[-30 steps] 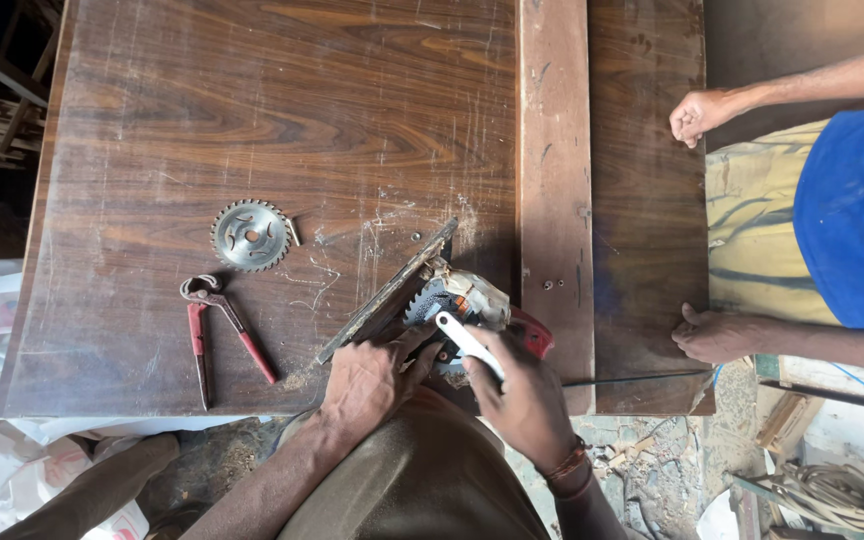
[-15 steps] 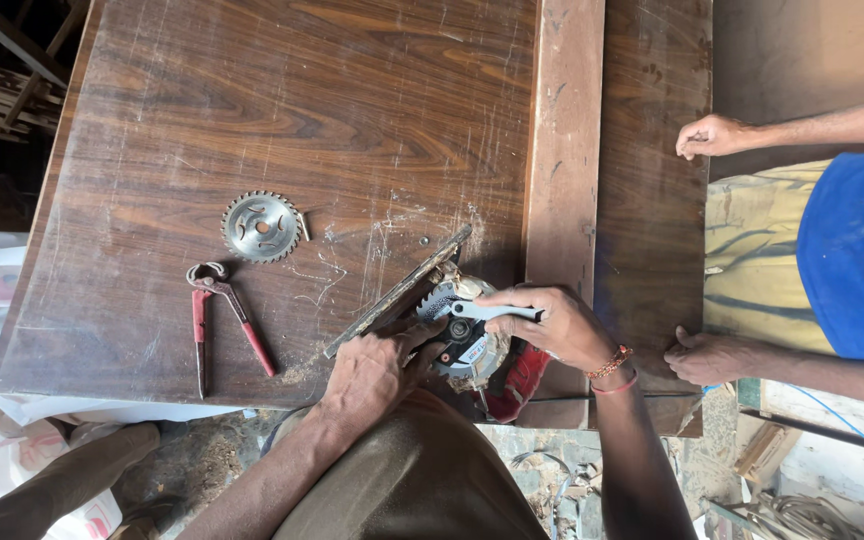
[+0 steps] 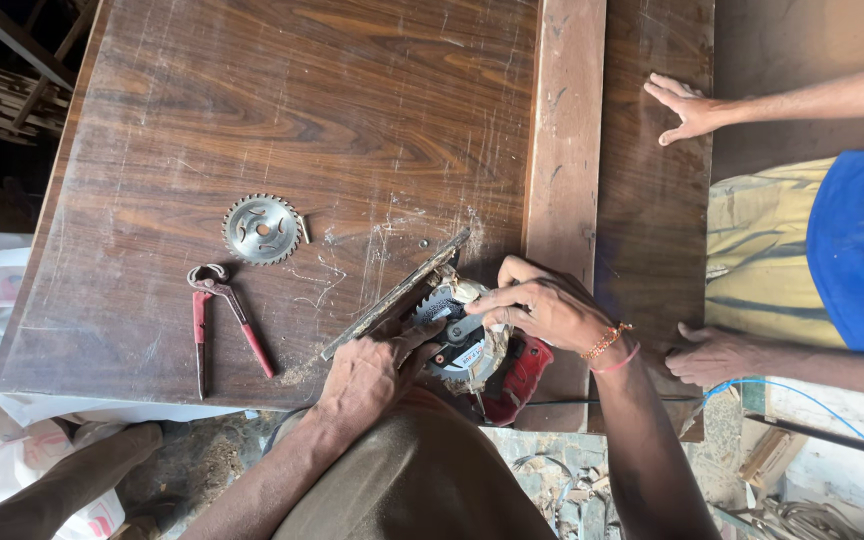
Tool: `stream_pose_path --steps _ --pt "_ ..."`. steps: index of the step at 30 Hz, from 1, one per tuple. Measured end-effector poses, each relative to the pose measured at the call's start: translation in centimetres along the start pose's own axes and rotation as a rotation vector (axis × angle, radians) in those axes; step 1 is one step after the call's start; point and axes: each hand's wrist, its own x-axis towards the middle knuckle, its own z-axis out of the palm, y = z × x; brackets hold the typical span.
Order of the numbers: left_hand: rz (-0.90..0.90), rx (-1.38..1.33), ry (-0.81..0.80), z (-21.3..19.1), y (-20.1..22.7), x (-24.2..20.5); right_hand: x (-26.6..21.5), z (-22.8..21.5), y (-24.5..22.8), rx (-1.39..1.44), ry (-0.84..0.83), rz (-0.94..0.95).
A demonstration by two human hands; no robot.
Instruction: The person disassembles a circular saw on a wooden workbench, removes the blade and internal components, then reassembles it with a new blade and tightens the fasteners using a wrench. A second person stands nearby and observes.
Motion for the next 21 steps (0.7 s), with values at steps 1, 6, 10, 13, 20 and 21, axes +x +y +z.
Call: stream_pose_path --steps 1,6,10,13,20,21 --pt "-0.061 0.047 -0.086 0.0 -0.1 0.0 0.2 0.1 0.2 0.009 0.003 -0.015" --pt "0.088 -0.006 0.103 -0.1 0.2 0.1 0.7 0.0 0.4 -0.031 0.015 -0.07" --pt "0.002 0.041 0.02 -0.3 0.2 -0.4 0.1 0.4 0.2 -0.114 0.04 -0.095" --pt "0.07 -0.005 0.114 -0.3 0.4 -0.2 -1.7 0.9 -0.4 -0.069 0.124 -0.11" --pt "0.039 0.05 0.083 0.8 0.0 -0.5 -5.6 8.2 -7.3 -0.262 0.118 0.43" --pt "0.061 0.046 0.111 0.9 -0.1 -0.5 -5.8 9.3 -8.1 -0.329 0.24 0.335"
